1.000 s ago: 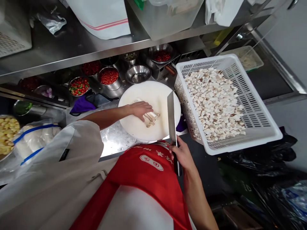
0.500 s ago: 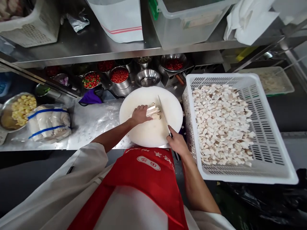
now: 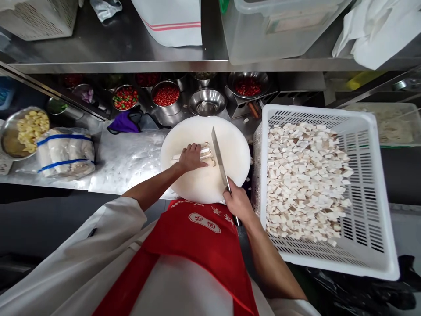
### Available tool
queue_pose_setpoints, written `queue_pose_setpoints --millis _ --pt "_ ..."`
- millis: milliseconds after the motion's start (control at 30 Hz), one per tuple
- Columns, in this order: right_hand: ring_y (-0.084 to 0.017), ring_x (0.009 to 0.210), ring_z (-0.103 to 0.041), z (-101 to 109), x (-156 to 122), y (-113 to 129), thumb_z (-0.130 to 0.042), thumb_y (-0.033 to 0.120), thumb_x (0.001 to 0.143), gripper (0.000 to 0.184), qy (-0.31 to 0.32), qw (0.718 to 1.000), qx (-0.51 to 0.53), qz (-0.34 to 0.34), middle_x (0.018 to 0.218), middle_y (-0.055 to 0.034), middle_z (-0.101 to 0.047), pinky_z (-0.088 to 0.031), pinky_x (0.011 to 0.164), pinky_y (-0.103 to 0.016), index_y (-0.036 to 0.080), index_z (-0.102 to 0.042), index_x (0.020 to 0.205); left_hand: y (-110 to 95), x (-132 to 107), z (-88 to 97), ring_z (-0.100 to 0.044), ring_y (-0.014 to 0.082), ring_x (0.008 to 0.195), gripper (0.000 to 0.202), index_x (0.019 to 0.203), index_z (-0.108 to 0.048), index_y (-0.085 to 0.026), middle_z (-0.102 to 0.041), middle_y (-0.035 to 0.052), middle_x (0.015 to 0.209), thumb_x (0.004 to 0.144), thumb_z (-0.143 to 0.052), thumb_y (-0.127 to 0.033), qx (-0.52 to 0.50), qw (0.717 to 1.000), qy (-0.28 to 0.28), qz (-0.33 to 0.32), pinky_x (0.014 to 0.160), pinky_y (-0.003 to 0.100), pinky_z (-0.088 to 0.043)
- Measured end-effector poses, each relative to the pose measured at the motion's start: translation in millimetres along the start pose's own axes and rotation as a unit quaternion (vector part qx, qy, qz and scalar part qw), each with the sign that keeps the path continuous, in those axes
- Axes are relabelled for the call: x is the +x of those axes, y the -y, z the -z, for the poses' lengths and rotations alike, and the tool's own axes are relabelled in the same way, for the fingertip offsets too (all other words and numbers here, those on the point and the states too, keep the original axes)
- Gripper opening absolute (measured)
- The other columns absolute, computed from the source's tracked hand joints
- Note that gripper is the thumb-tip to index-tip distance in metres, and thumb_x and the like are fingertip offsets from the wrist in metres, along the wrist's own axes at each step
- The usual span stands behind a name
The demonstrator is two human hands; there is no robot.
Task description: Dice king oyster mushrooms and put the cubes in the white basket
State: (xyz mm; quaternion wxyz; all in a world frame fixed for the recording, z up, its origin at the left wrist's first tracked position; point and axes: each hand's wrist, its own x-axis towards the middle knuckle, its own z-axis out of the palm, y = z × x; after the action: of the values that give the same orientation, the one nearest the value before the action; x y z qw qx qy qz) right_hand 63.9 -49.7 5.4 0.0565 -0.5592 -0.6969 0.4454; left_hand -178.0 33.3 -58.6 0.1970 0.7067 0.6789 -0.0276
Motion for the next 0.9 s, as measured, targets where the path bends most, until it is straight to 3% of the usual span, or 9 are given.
queue_pose_setpoints --millis 167,433,567,700,900 --pt "-0.023 0.071 -0.067 1 -13 11 -0.04 0.031 0.091 0.043 -0.019 1.0 -0.004 0.015 0.072 -0.0035 -0.07 -0.047 0.068 -0.03 0.015 -0.06 0.126 1 0 -1.6 -0.05 0.0361 0.113 0.074 0.121 -0.048 -0.015 -0.054 0.0188 0.123 0.069 -0.076 -0.059 -0.006 1.0 -0.01 -0.008 0.094 0.047 -0.042" --pt "-0.027 0.092 -0.07 -1 6 25 -0.037 0.024 0.092 0.05 0.038 0.991 -0.126 -0.02 0.103 -0.0115 -0.075 -0.049 0.078 -0.033 0.013 -0.052 0.138 1 3 3.2 -0.049 0.0363 0.111 0.066 0.119 -0.049 -0.012 -0.053 0.0188 0.121 0.075 -0.075 -0.054 -0.021 0.999 0.038 -0.031 0.09 0.048 -0.042" --pt "-0.03 0.092 -0.07 -9 34 26 -0.038 0.024 0.092 0.048 0.053 0.982 -0.177 -0.044 0.102 -0.0157 -0.075 -0.048 0.079 -0.033 0.009 -0.056 0.134 1 2 2.8 -0.048 0.0362 0.111 0.066 0.121 -0.048 -0.012 -0.053 0.0187 0.122 0.076 -0.075 -0.052 -0.03 0.998 0.032 -0.037 0.09 0.048 -0.042" --pt "-0.029 0.088 -0.07 -19 54 18 -0.037 0.026 0.091 0.046 0.02 0.984 -0.176 -0.032 0.093 -0.0144 -0.075 -0.046 0.076 -0.032 0.009 -0.06 0.128 2 0 3.9 -0.046 0.0346 0.116 0.07 0.127 -0.046 -0.011 -0.052 0.0178 0.125 0.078 -0.072 -0.054 -0.025 0.998 0.038 -0.035 0.094 0.045 -0.04" --pt "-0.024 0.069 -0.067 -8 30 26 -0.039 0.033 0.092 0.041 -0.032 0.992 -0.123 -0.012 0.074 -0.0068 -0.072 -0.043 0.064 -0.029 0.014 -0.065 0.119 14 -7 8.1 -0.045 0.0313 0.119 0.086 0.137 -0.038 -0.012 -0.05 0.016 0.132 0.074 -0.072 -0.061 -0.029 0.998 0.048 -0.027 0.1 0.039 -0.036"
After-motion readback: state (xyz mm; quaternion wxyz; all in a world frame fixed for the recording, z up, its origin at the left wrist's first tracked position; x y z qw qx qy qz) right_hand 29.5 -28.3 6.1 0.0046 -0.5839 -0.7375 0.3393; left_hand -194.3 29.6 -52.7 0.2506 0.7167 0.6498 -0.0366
